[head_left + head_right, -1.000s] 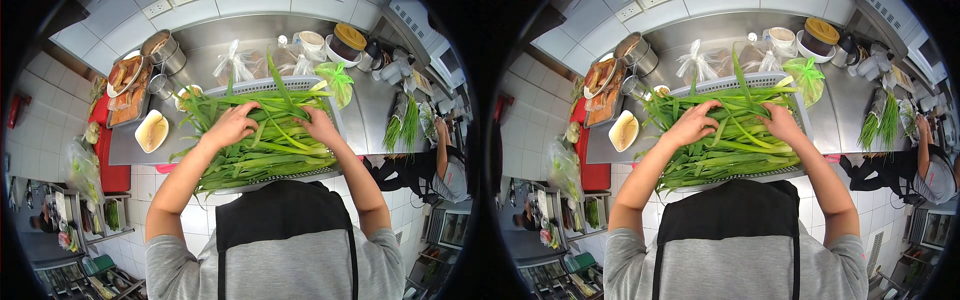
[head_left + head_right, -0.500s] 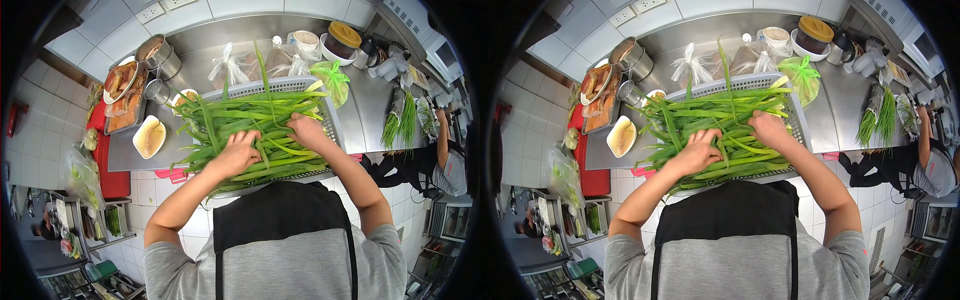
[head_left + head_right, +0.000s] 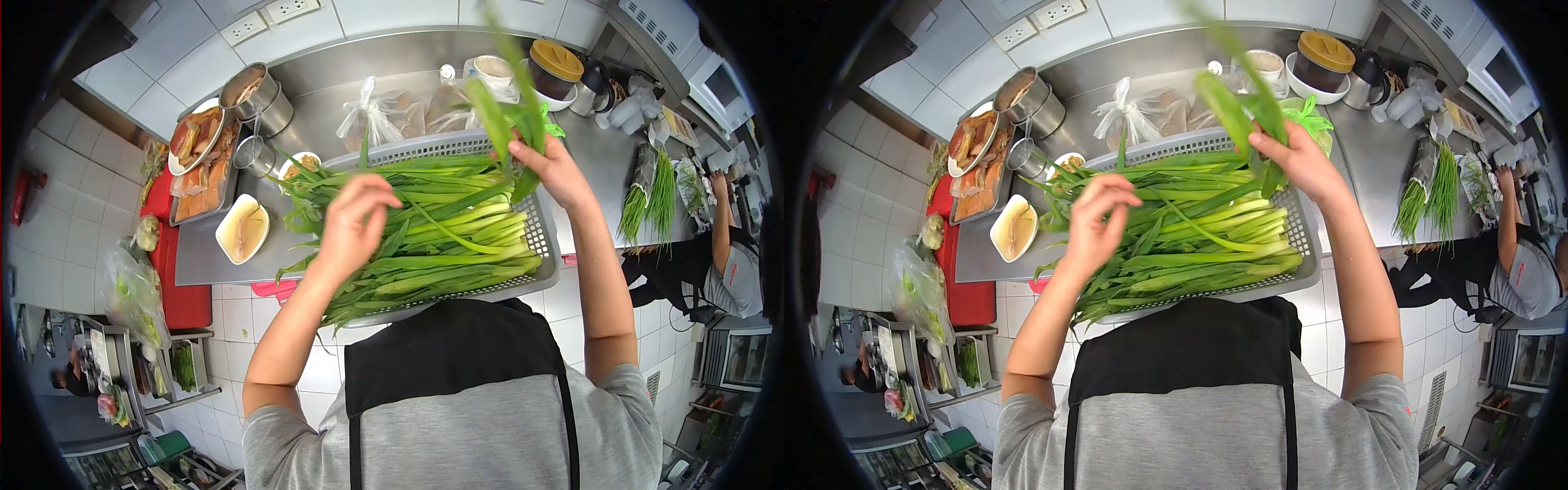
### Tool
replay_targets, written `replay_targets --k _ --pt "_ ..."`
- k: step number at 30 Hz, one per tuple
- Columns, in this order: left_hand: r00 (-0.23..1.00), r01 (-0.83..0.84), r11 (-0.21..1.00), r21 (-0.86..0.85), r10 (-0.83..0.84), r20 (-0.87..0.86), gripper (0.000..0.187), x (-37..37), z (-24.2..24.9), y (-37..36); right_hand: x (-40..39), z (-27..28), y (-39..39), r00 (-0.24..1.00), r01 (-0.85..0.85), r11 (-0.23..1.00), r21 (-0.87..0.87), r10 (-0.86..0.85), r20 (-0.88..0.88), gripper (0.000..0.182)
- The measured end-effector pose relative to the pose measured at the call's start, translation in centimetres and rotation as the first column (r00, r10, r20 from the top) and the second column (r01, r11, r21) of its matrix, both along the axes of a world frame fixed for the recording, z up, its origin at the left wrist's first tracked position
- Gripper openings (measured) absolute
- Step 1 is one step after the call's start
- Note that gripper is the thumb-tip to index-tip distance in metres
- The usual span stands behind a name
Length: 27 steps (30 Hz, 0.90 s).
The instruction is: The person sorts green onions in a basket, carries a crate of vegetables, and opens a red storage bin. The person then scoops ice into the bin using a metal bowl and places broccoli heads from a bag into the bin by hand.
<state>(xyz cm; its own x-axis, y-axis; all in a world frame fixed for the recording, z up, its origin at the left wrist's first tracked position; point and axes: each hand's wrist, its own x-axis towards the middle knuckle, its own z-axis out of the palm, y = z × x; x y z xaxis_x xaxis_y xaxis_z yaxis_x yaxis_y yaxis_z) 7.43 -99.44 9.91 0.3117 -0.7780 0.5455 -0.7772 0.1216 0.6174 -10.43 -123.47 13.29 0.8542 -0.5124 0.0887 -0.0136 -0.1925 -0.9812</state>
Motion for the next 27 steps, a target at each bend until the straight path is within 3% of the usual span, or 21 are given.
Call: replay_targets --k 2,3,4,6,7,10,12,13,15,18,21,24,27 --pt "0.974 0.226 0.959 0.169 -0.219 -0.057 0.024 -0.9 -1.8 -1.0 -0.3 0.1 -0.1 0.992 -0.089 0.949 0.302 0.058 0.111 0.023" --pt "0.954 0.268 0.938 0.221 -0.290 0.074 0.022 -1.4 -3.1 -1.8 -0.2 -0.4 0.1 0.984 -0.113 0.904 0.412 0.044 0.173 0.023" --pt "0.912 0.300 0.913 0.277 -0.359 0.198 0.021 -1.6 -4.2 -2.5 -0.1 -1.0 0.3 0.989 -0.100 0.918 0.383 0.049 0.140 0.023" --pt "0.887 0.222 0.906 0.360 -0.341 0.311 0.021 -1.2 -5.9 -4.0 -0.1 -1.6 0.8 0.996 -0.076 0.944 0.320 0.055 0.074 0.024" --pt "0.868 0.179 0.901 0.396 -0.334 0.367 0.021 -0.8 -6.1 -4.8 -0.1 -1.4 1.6 0.999 0.034 0.988 0.152 -0.027 -0.047 0.027" --pt "0.833 -0.038 0.912 0.409 -0.197 0.518 0.024 1.1 -6.1 -6.4 0.0 -3.9 1.6 0.987 -0.098 0.984 -0.150 0.077 -0.141 0.031" --pt "0.827 -0.055 0.901 0.431 -0.200 0.525 0.022 2.5 -6.6 -6.9 0.7 -6.6 1.2 0.952 -0.219 0.936 -0.276 0.142 -0.272 0.035" --pt "0.823 -0.046 0.903 0.427 -0.208 0.529 0.025 2.8 -6.6 -6.9 1.1 -8.2 1.1 0.951 -0.236 0.846 -0.479 0.099 -0.294 0.032" --pt "0.816 -0.076 0.889 0.452 -0.205 0.540 0.032 2.7 -5.9 -6.9 1.8 -10.1 1.4 0.952 -0.260 0.542 -0.799 0.004 -0.307 0.028" --pt "0.755 -0.150 0.939 0.310 -0.093 0.649 0.035 3.6 -6.7 -6.7 2.4 -10.1 1.8 0.951 -0.227 0.521 -0.823 -0.065 -0.303 0.030" --pt "0.849 -0.134 0.944 0.300 -0.047 0.527 0.033 3.8 -6.2 -4.9 2.6 -9.4 1.0 0.948 -0.289 0.444 -0.848 0.010 -0.318 0.027" --pt "0.931 -0.067 0.936 0.344 -0.065 0.360 0.030 2.4 -3.1 -3.0 2.8 -7.8 -0.1 0.980 -0.199 0.546 -0.814 0.096 -0.174 0.026" --pt "0.965 0.081 0.961 0.265 -0.142 0.221 0.031 1.8 -1.2 -2.4 3.3 -4.4 -0.8 0.983 -0.167 0.668 -0.725 0.168 -0.071 0.020"
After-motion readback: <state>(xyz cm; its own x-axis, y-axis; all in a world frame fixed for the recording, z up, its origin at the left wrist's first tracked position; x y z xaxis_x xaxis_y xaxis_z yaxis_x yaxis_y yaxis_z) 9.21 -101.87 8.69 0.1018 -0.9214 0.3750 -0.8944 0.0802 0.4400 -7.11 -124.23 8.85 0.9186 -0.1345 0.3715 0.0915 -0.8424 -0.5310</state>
